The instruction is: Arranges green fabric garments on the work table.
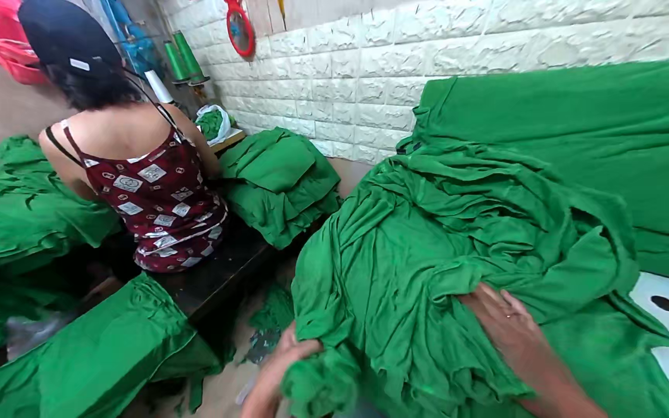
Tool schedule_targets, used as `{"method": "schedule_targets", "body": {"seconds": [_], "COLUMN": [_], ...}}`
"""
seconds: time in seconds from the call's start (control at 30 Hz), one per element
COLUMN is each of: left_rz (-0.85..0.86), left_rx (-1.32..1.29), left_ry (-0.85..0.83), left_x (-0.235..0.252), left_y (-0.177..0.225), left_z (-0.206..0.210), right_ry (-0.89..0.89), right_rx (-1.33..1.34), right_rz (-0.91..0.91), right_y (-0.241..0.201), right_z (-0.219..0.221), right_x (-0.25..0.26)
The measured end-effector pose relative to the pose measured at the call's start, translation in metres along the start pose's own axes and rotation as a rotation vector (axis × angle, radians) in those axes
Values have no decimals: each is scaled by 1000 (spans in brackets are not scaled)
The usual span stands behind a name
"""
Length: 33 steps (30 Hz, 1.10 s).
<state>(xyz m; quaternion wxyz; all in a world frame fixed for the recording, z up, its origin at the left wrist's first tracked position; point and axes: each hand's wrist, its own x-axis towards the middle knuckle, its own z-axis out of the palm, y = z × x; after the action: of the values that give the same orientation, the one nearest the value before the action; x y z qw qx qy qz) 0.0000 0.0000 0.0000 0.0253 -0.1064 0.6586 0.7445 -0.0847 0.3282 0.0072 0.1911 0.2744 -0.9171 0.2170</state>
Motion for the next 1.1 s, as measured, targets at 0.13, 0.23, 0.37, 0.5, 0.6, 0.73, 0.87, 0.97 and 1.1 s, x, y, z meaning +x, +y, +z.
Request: {"method": "schedule_targets", "body": {"seconds": [0.13,0.23,0.37,0.5,0.6,0.73,0.87,0.97,1.1], "left_rz": [-176,-271,-194,-126,70,557,757,879,785], "left_rx": [-188,-287,184,635,461,-168,-438,-581,-772], "left_ry": [152,-20,-147,66,252,236,29,-134,49], "left_x": [21,24,25,17,10,39,95,108,65], "left_y": [-65,-60,-28,22,60,77,128,177,206], "left_z": [35,48,21,-26,-50,-66,-62,-30,63], "right_ry": [39,37,42,55,58,62,67,64,98], "right_rx": [-19,-31,-23,-27,-18,-18,-10,-1,39], "right_rz": [-30,-27,-30,-27,-39,-56,-54,-49,-15], "right_y": [3,1,0,3,4,5,7,7,6], "right_z": [4,4,2,4,5,3,3,2,1], "right_x": [-1,0,0,0,1,0,-1,-1,-1]}}
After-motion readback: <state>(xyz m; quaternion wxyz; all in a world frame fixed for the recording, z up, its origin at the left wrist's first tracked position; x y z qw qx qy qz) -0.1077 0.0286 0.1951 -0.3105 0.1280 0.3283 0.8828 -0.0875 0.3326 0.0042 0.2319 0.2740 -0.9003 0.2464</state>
